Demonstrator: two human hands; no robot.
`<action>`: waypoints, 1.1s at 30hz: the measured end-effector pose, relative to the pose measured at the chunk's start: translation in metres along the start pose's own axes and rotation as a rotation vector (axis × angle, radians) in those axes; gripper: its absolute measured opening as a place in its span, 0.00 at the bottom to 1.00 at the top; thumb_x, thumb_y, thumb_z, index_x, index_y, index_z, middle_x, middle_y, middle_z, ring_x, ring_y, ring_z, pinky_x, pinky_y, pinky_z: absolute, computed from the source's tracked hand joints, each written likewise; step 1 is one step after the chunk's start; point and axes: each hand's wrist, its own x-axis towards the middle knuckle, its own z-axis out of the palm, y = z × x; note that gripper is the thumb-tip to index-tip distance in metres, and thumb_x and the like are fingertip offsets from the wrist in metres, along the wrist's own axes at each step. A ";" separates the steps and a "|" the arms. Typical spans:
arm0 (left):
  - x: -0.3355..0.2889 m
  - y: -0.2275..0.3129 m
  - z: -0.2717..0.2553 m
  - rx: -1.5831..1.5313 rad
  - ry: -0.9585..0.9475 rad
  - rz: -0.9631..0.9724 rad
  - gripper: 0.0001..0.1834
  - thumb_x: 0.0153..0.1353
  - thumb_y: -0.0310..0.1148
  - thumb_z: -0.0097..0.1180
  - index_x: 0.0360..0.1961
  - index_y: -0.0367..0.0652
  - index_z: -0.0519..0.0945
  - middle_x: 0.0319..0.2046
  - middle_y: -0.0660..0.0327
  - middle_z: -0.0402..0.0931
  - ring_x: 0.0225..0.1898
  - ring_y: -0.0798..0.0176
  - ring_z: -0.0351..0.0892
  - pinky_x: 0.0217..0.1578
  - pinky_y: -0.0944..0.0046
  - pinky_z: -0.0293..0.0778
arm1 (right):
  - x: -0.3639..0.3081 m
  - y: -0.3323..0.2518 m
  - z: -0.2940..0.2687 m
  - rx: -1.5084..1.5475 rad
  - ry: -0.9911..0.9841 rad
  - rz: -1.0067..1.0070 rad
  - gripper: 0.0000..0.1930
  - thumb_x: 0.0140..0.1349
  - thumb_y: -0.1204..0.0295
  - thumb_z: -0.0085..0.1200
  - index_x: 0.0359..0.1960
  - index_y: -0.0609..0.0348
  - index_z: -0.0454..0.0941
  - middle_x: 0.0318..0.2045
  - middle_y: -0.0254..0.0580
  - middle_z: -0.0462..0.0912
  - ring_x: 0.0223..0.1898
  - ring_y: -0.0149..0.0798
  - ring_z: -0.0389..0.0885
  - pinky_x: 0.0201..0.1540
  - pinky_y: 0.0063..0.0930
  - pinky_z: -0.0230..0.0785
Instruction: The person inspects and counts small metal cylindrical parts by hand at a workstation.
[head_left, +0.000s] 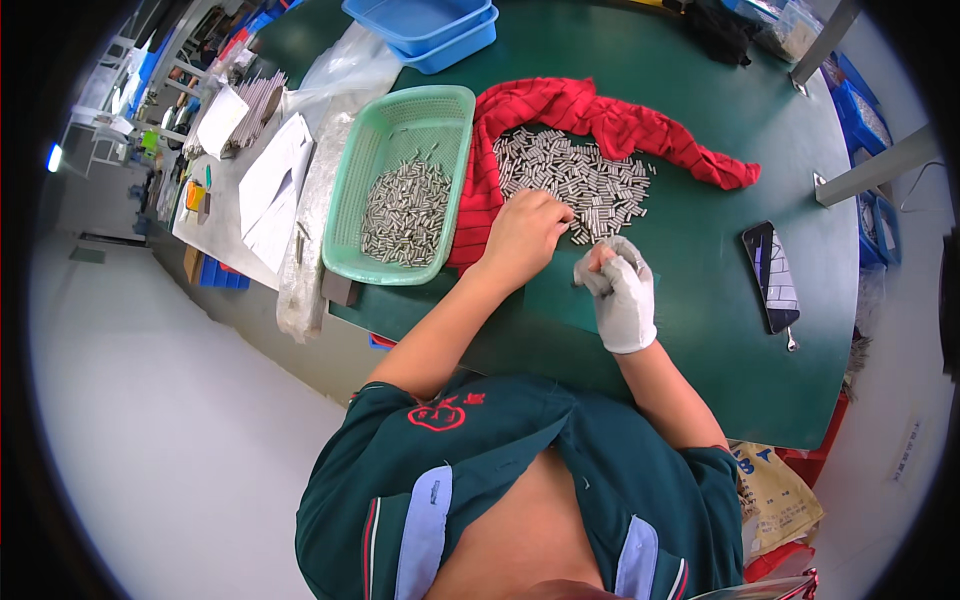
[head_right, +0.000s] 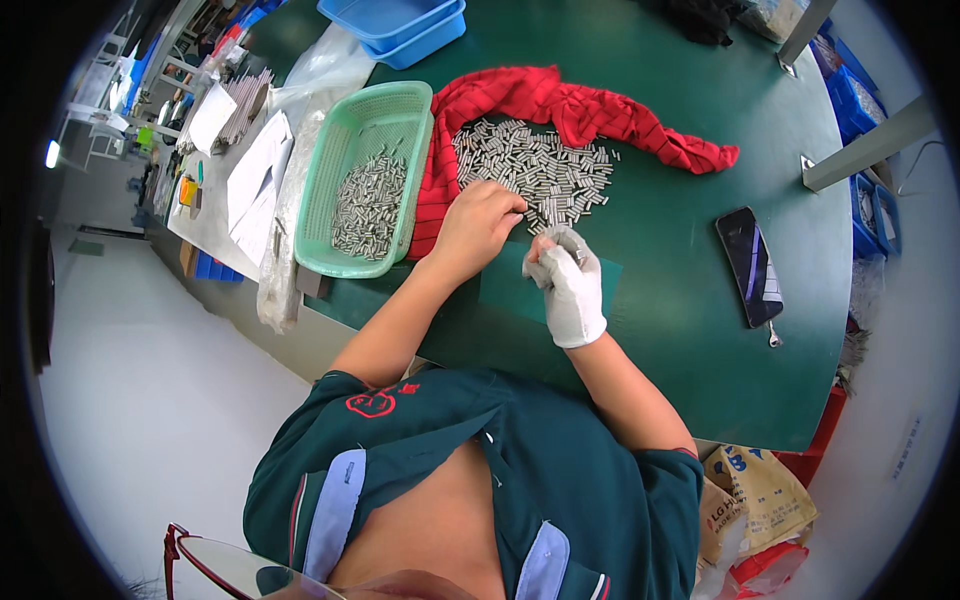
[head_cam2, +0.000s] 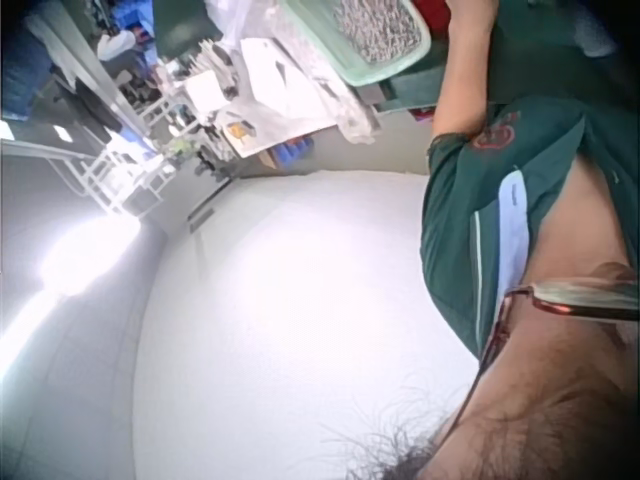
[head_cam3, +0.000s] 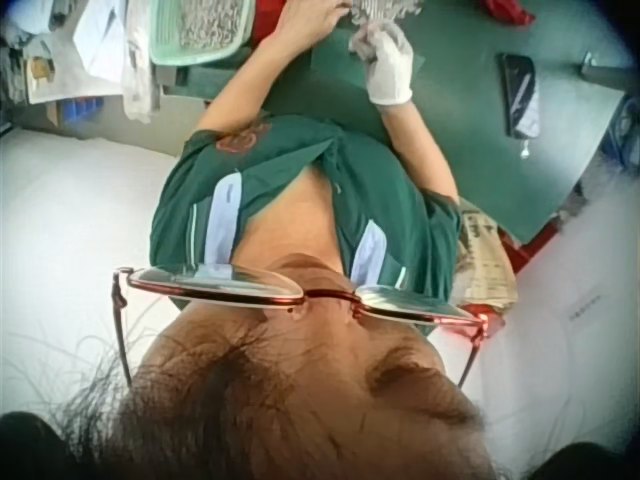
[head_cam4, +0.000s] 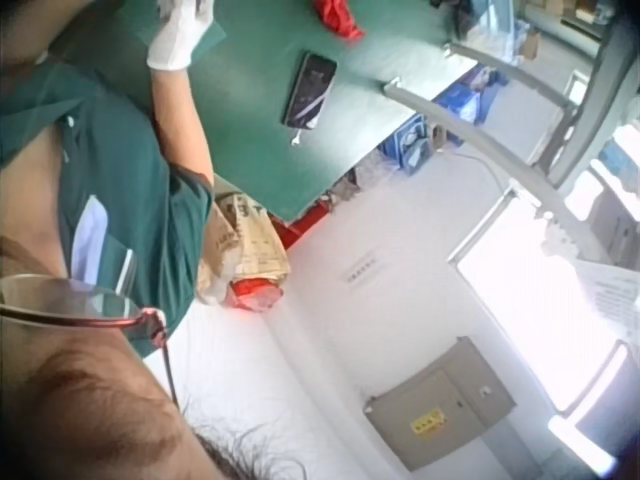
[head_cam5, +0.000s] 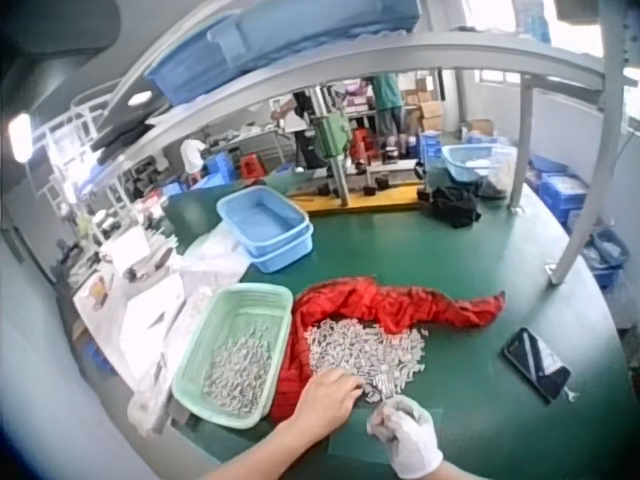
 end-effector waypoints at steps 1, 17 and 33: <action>0.002 -0.002 0.004 0.017 -0.008 0.022 0.05 0.49 0.25 0.60 0.30 0.42 0.79 0.30 0.59 0.74 0.38 0.52 0.73 0.41 0.55 0.70 | 0.001 0.002 0.000 -0.010 0.004 0.012 0.08 0.62 0.71 0.46 0.25 0.59 0.68 0.16 0.28 0.59 0.21 0.28 0.56 0.33 0.27 0.58; -0.010 -0.011 -0.005 -0.019 -0.088 -0.081 0.07 0.49 0.24 0.60 0.31 0.41 0.78 0.31 0.57 0.73 0.39 0.51 0.72 0.41 0.55 0.70 | -0.001 0.001 0.000 -0.068 -0.008 0.038 0.10 0.62 0.69 0.48 0.26 0.60 0.68 0.18 0.30 0.62 0.22 0.29 0.58 0.32 0.25 0.56; -0.023 -0.012 -0.021 -1.193 -0.147 -0.410 0.05 0.63 0.28 0.56 0.38 0.40 0.75 0.36 0.68 0.71 0.39 0.75 0.68 0.43 0.72 0.66 | -0.005 0.004 -0.004 -0.119 -0.066 0.032 0.08 0.63 0.68 0.51 0.31 0.59 0.73 0.24 0.29 0.74 0.25 0.21 0.66 0.29 0.16 0.57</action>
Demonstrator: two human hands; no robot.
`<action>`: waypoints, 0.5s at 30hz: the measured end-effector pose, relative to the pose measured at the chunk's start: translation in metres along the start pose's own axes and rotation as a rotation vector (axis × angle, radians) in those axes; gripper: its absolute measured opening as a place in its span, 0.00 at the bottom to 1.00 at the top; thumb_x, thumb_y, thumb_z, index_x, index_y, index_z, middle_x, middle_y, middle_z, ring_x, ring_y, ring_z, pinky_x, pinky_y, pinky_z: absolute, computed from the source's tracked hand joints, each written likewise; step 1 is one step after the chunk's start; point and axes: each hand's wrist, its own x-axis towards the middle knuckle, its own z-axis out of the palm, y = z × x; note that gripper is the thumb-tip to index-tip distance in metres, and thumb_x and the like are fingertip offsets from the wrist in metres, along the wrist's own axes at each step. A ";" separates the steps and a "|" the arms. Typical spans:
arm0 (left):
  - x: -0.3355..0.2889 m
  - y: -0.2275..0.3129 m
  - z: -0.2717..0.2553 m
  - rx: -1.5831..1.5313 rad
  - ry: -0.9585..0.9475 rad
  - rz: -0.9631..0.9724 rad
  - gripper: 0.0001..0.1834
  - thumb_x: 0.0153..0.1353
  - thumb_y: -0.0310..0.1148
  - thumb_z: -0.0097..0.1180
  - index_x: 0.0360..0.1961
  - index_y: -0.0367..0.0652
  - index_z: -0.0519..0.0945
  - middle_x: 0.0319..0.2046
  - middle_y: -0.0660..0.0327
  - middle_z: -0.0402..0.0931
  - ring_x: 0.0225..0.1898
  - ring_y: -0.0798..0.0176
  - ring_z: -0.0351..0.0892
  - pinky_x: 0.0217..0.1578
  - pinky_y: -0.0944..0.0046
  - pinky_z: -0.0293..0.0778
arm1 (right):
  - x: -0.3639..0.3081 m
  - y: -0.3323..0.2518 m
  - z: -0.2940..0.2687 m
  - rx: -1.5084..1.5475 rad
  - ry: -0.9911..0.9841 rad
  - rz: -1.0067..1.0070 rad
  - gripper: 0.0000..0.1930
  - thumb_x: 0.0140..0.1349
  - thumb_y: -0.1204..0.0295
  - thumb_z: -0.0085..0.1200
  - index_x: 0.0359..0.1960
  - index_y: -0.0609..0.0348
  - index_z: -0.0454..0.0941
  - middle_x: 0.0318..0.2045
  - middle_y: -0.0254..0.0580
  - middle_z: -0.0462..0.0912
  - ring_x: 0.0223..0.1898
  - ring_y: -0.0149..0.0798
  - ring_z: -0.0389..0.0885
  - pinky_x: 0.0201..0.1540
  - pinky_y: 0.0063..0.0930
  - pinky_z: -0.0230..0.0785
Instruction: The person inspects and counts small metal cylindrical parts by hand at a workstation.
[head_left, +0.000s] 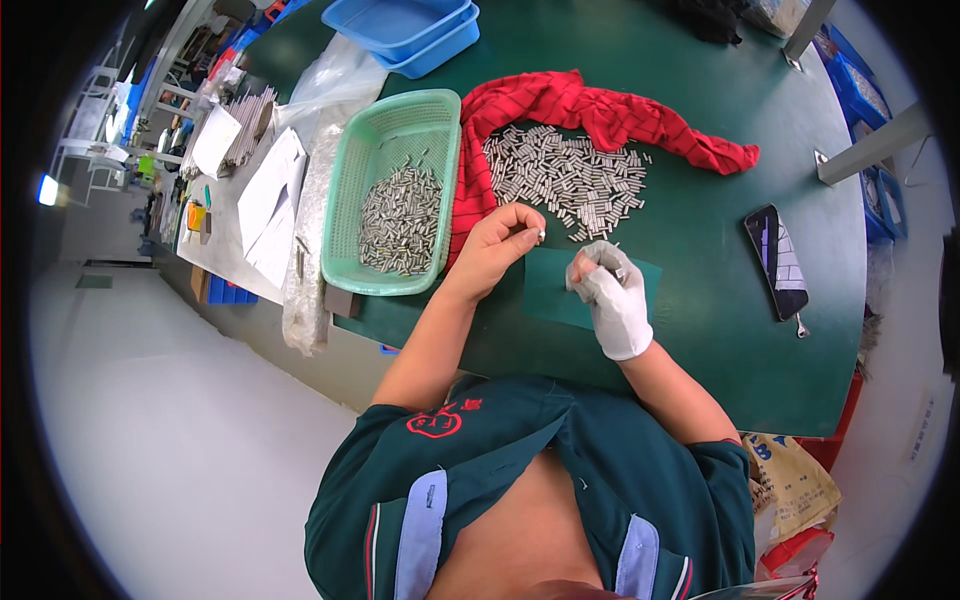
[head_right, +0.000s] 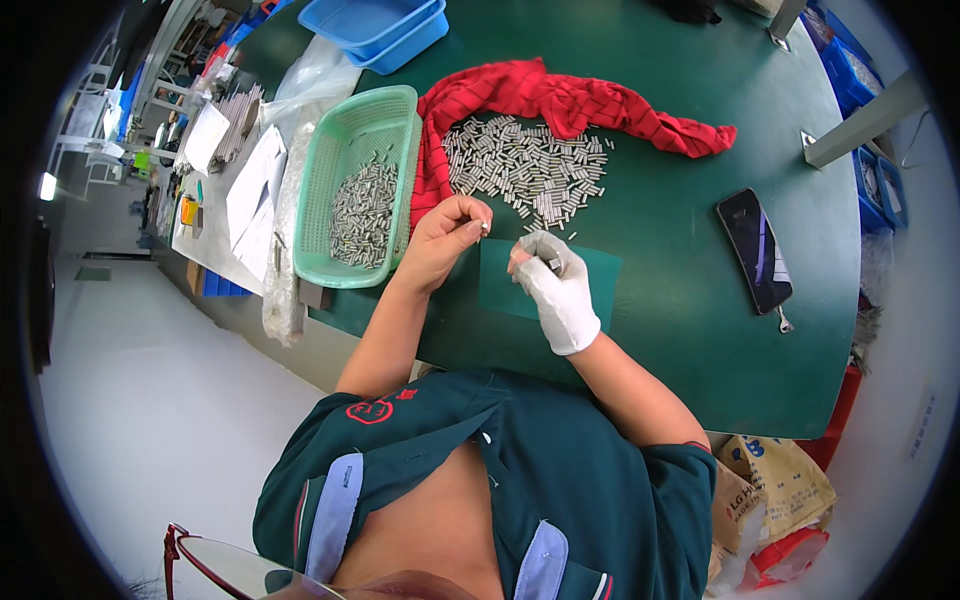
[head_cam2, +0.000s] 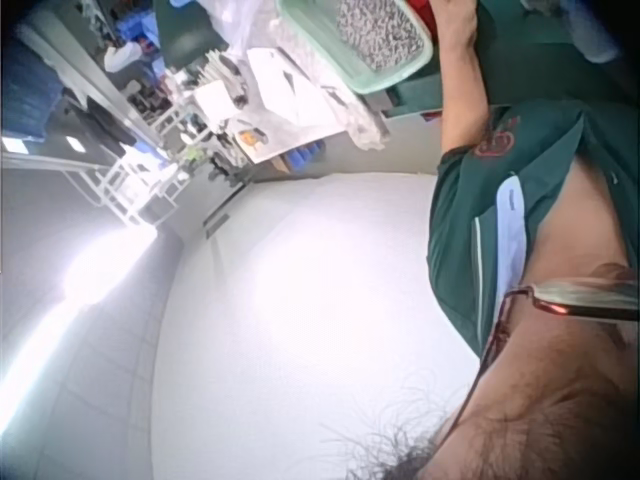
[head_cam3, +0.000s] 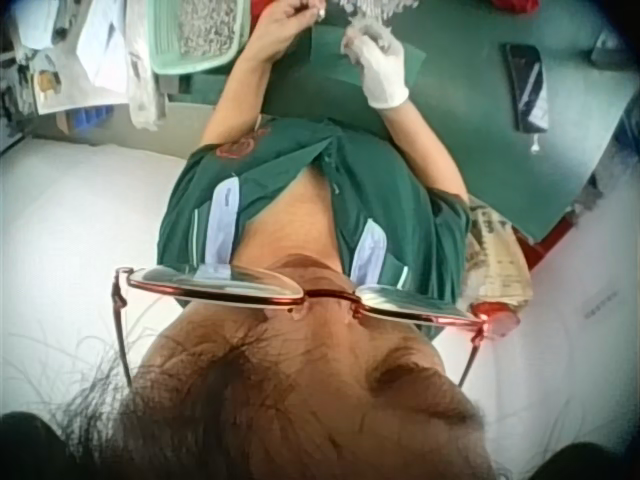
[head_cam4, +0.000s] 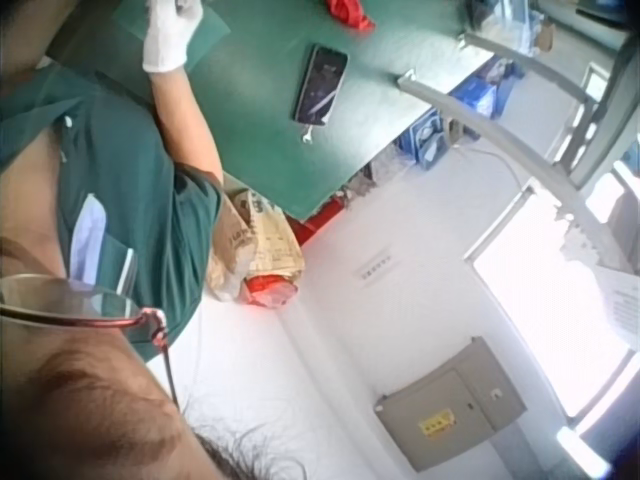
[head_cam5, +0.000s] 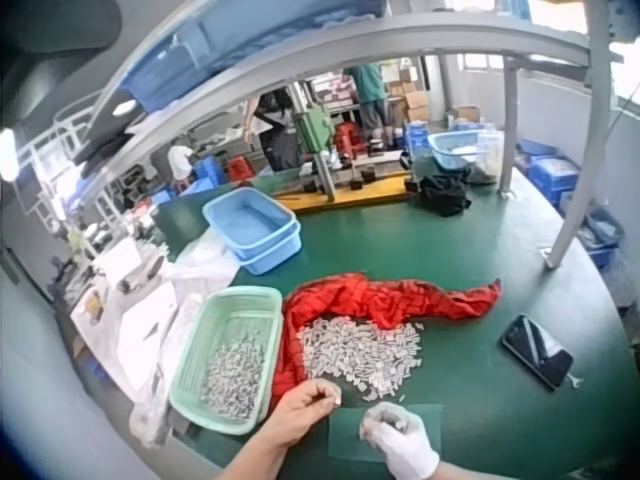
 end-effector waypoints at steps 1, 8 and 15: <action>-0.001 0.001 0.000 -0.039 -0.013 0.004 0.05 0.63 0.28 0.55 0.38 0.40 0.74 0.36 0.67 0.71 0.39 0.74 0.69 0.44 0.72 0.66 | 0.000 -0.001 0.000 -0.023 -0.010 0.011 0.08 0.63 0.68 0.52 0.32 0.59 0.74 0.25 0.29 0.74 0.26 0.21 0.66 0.30 0.16 0.57; -0.011 0.004 0.002 -0.090 -0.040 0.015 0.04 0.63 0.25 0.54 0.38 0.40 0.74 0.37 0.65 0.72 0.40 0.73 0.71 0.45 0.71 0.67 | -0.007 0.000 0.005 -0.097 -0.051 0.009 0.08 0.63 0.68 0.53 0.33 0.60 0.74 0.27 0.28 0.74 0.28 0.20 0.66 0.32 0.15 0.58; -0.022 0.011 0.009 0.009 0.010 -0.032 0.02 0.64 0.25 0.52 0.37 0.39 0.74 0.35 0.66 0.72 0.40 0.73 0.72 0.45 0.71 0.69 | -0.004 0.001 0.002 -0.072 -0.027 -0.008 0.09 0.63 0.66 0.52 0.32 0.59 0.74 0.25 0.28 0.73 0.27 0.21 0.65 0.30 0.16 0.58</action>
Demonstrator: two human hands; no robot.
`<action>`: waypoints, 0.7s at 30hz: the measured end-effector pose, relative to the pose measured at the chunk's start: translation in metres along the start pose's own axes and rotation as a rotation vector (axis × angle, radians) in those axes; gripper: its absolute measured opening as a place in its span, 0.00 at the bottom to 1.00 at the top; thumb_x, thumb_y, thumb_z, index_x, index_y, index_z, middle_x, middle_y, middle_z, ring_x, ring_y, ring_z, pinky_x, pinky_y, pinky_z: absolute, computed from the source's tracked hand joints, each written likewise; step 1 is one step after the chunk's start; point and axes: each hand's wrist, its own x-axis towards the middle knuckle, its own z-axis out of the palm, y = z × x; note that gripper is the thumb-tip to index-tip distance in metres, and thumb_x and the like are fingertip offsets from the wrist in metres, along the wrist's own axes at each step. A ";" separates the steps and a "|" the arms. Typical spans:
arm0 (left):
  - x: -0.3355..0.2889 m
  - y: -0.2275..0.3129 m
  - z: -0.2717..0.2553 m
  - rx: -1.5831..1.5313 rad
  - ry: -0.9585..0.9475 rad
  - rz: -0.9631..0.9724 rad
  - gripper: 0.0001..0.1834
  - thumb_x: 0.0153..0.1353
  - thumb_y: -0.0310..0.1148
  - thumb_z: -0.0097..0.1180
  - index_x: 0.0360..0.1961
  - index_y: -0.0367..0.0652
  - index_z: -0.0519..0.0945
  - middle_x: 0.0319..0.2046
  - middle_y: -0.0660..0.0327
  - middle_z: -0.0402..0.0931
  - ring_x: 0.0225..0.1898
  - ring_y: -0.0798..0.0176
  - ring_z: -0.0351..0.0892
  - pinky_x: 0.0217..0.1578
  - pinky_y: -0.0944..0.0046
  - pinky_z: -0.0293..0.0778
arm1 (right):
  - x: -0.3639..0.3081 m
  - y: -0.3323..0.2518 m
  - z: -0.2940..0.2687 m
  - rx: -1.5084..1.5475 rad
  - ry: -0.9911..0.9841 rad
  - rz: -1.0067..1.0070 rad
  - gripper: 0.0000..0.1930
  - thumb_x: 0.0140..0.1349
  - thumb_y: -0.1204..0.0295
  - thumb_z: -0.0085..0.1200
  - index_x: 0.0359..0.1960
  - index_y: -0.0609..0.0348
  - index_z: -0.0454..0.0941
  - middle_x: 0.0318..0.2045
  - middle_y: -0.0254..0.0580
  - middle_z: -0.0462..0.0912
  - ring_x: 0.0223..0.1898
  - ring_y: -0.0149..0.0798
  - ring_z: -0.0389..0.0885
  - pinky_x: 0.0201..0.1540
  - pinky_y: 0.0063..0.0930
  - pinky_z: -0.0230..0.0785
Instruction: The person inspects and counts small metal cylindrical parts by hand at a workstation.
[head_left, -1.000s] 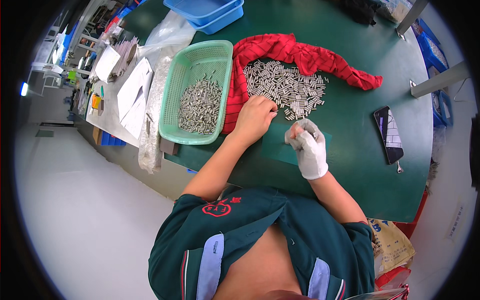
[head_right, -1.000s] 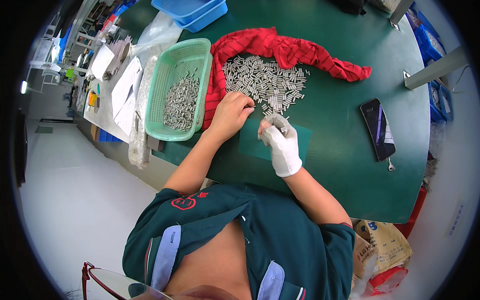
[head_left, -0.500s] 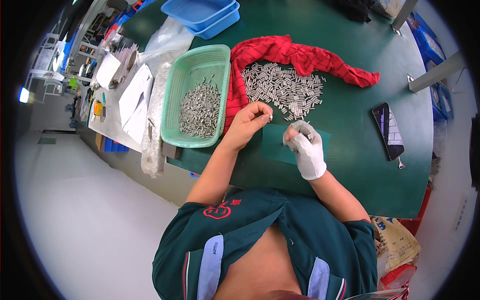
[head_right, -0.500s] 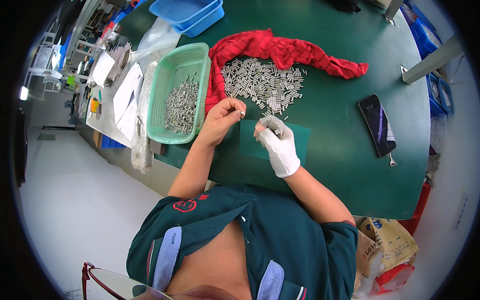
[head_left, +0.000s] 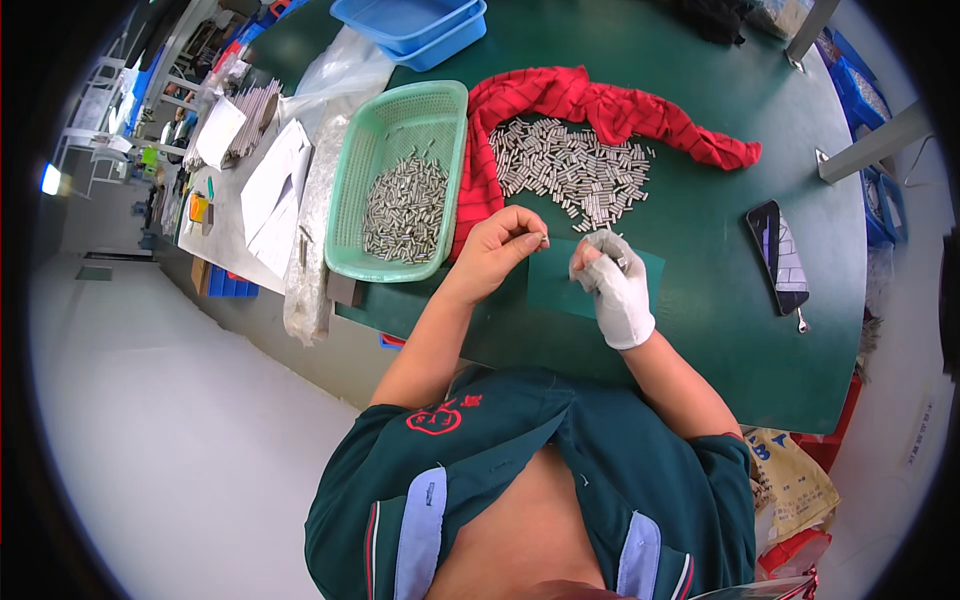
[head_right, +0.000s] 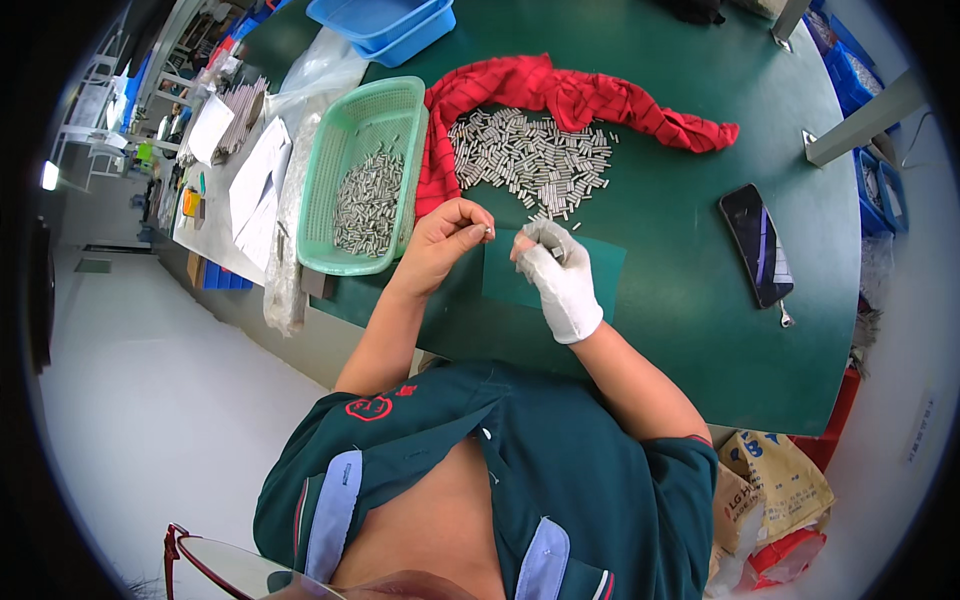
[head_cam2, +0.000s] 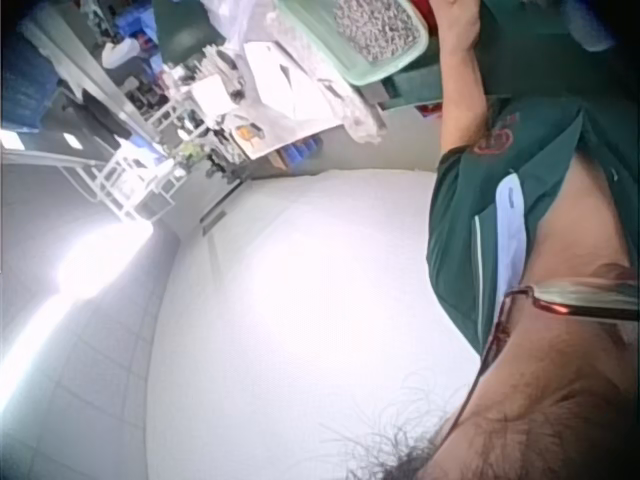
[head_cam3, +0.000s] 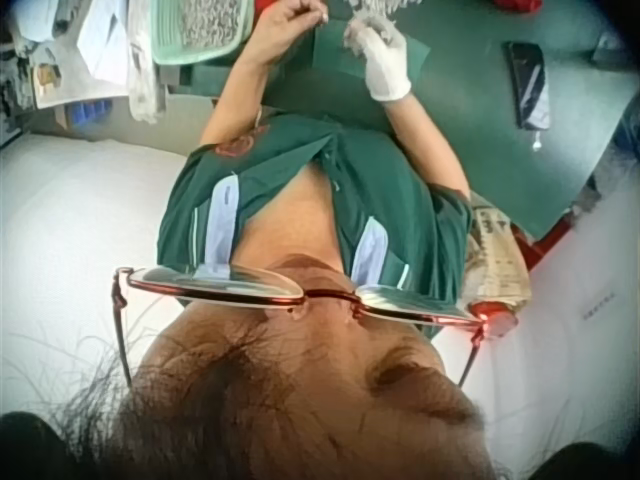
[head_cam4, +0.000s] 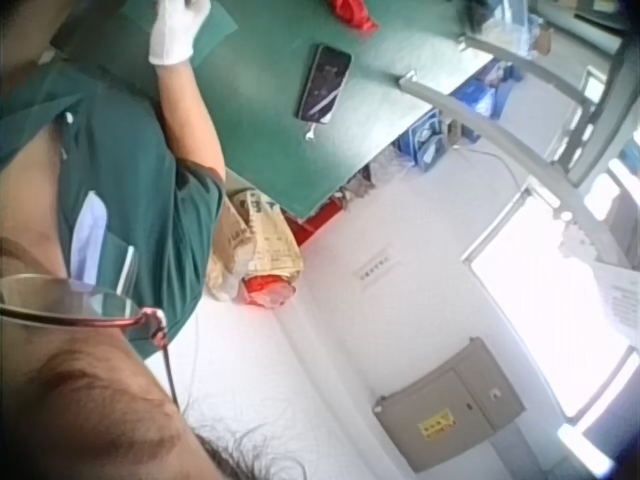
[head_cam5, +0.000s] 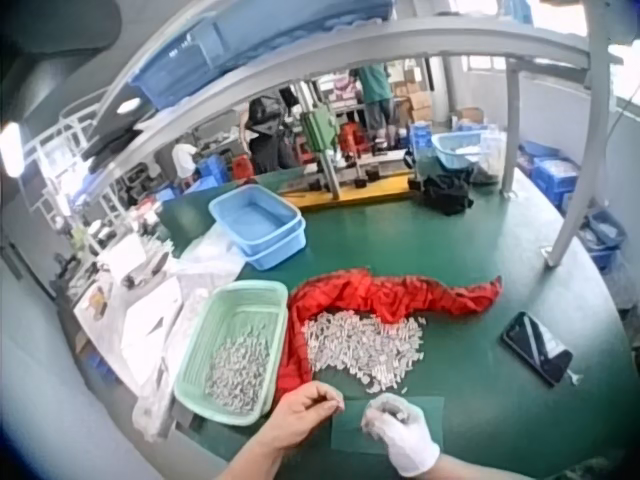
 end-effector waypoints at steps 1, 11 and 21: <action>-0.002 0.001 0.001 0.090 0.032 -0.017 0.02 0.63 0.25 0.53 0.36 0.39 0.75 0.33 0.65 0.73 0.39 0.70 0.73 0.44 0.70 0.70 | 0.001 0.001 -0.002 0.020 -0.018 -0.022 0.09 0.64 0.65 0.51 0.31 0.58 0.73 0.25 0.28 0.72 0.26 0.21 0.65 0.29 0.16 0.57; -0.005 0.019 0.028 1.374 -0.182 0.293 0.05 0.51 0.22 0.57 0.31 0.38 0.76 0.28 0.56 0.74 0.35 0.50 0.72 0.37 0.53 0.69 | 0.013 -0.003 -0.008 0.264 -0.058 -0.140 0.28 0.68 0.41 0.34 0.30 0.55 0.70 0.17 0.25 0.54 0.23 0.29 0.55 0.33 0.26 0.52; -0.010 0.010 0.031 1.230 -0.084 0.286 0.10 0.48 0.23 0.62 0.33 0.38 0.77 0.29 0.57 0.74 0.35 0.50 0.72 0.36 0.53 0.69 | 0.012 -0.002 -0.010 0.312 0.003 -0.113 0.25 0.71 0.48 0.36 0.31 0.59 0.71 0.19 0.29 0.61 0.24 0.27 0.57 0.31 0.23 0.53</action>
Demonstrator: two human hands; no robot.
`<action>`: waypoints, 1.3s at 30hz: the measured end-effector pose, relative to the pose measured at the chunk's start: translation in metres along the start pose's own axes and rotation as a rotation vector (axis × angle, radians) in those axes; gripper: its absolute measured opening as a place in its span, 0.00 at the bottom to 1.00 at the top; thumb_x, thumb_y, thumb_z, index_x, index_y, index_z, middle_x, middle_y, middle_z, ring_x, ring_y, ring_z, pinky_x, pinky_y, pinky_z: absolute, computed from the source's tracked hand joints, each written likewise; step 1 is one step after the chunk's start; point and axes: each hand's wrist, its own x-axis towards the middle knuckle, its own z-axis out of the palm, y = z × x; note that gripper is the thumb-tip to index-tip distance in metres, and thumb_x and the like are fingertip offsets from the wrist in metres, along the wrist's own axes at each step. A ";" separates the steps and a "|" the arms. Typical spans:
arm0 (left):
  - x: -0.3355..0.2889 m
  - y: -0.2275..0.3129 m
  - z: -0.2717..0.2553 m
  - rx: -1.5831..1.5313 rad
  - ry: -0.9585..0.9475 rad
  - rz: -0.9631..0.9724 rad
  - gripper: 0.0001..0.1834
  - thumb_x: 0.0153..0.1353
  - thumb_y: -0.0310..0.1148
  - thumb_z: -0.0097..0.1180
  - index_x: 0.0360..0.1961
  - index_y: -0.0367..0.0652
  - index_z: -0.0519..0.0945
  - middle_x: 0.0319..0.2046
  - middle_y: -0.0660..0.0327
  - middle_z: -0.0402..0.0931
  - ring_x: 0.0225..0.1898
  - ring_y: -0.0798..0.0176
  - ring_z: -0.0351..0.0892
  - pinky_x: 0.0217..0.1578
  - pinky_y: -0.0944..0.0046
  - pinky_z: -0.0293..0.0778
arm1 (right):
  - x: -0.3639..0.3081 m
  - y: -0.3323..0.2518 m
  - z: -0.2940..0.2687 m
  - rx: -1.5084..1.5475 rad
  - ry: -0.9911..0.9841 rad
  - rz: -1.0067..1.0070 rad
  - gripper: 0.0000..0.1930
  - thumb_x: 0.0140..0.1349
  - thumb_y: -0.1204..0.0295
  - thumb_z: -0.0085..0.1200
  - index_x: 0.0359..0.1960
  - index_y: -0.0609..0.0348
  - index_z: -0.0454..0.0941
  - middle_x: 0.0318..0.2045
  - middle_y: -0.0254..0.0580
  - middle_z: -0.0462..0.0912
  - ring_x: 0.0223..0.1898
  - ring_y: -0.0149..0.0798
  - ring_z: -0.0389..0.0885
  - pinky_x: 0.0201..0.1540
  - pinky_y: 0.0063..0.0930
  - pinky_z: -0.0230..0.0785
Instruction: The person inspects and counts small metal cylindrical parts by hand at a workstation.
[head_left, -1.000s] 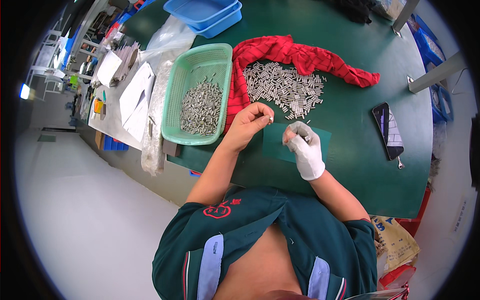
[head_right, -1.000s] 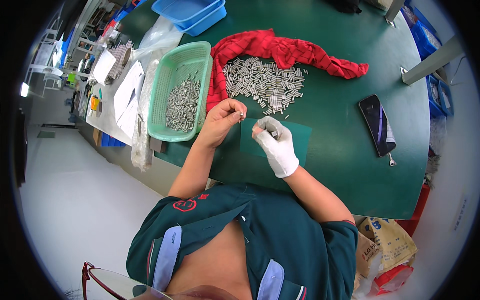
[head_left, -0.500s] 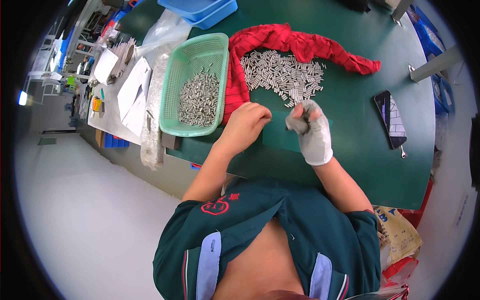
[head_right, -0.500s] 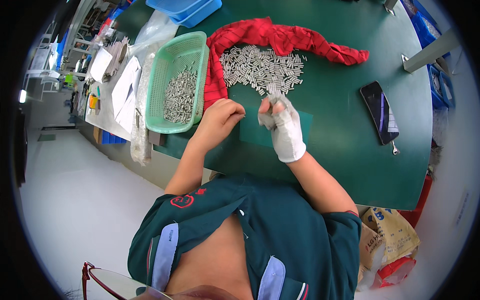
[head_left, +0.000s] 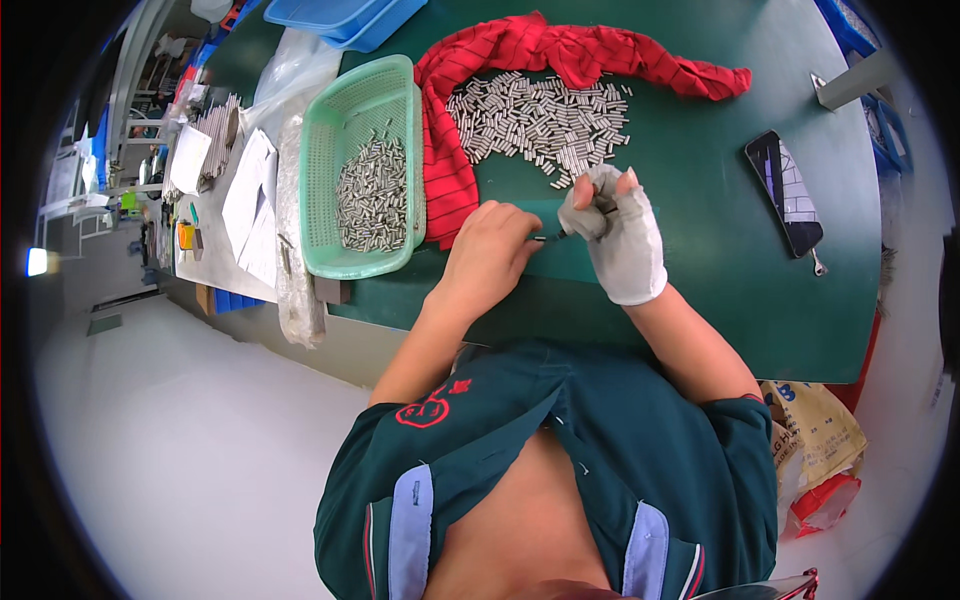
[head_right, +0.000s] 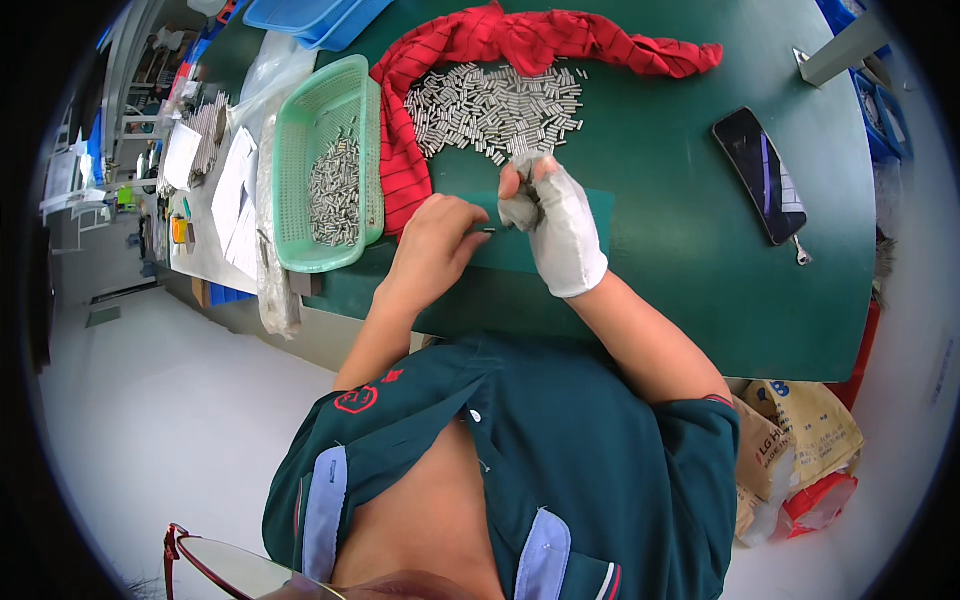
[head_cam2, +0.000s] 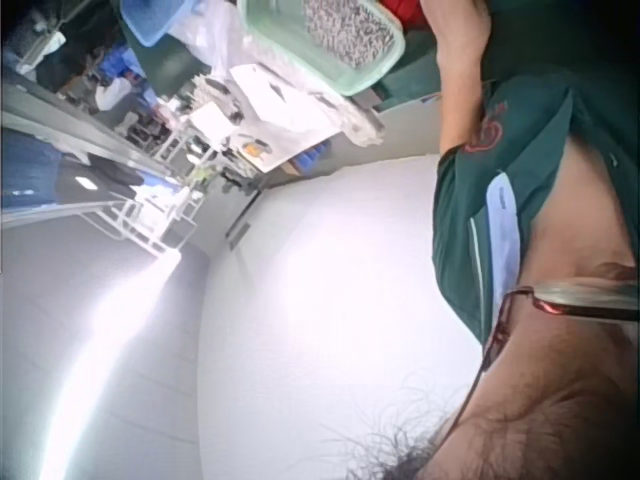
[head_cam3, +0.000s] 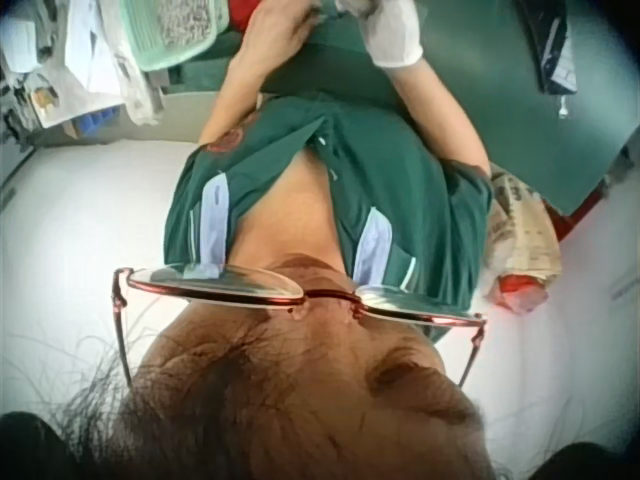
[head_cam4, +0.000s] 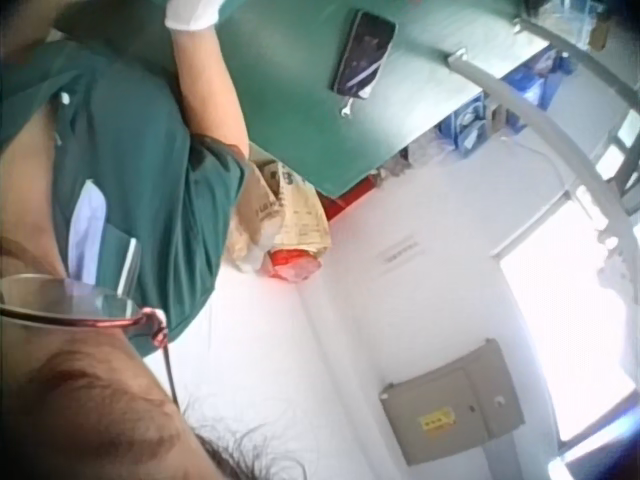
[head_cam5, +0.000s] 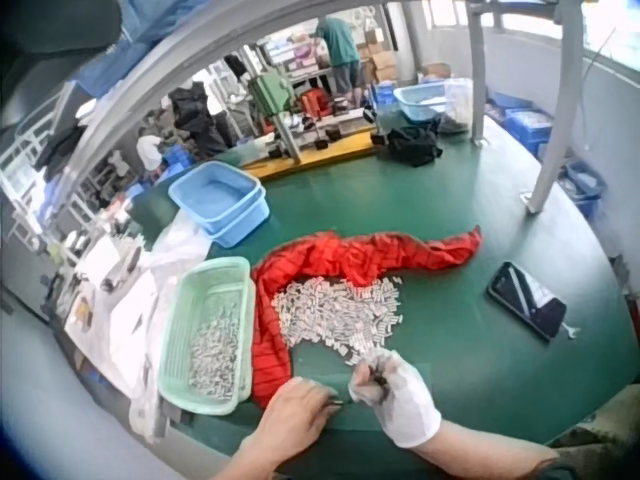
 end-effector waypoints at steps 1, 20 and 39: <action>-0.001 -0.002 0.002 -0.003 -0.009 -0.001 0.10 0.48 0.23 0.62 0.33 0.38 0.77 0.29 0.57 0.74 0.35 0.50 0.72 0.36 0.53 0.69 | 0.000 0.000 0.000 0.020 -0.016 0.003 0.25 0.71 0.49 0.36 0.30 0.58 0.70 0.19 0.29 0.61 0.24 0.27 0.57 0.31 0.23 0.52; -0.004 0.000 0.013 0.014 0.033 -0.007 0.07 0.47 0.20 0.60 0.27 0.37 0.75 0.27 0.57 0.72 0.32 0.51 0.71 0.33 0.56 0.69 | 0.007 0.002 -0.003 0.180 -0.093 0.059 0.21 0.71 0.55 0.38 0.22 0.54 0.59 0.17 0.30 0.56 0.22 0.31 0.53 0.30 0.25 0.49; -0.005 0.000 0.015 0.025 0.047 -0.020 0.07 0.46 0.20 0.60 0.28 0.37 0.75 0.27 0.58 0.72 0.32 0.51 0.72 0.34 0.55 0.69 | 0.009 0.005 -0.001 0.192 -0.084 0.067 0.17 0.72 0.62 0.37 0.24 0.55 0.60 0.20 0.31 0.58 0.23 0.30 0.55 0.30 0.24 0.51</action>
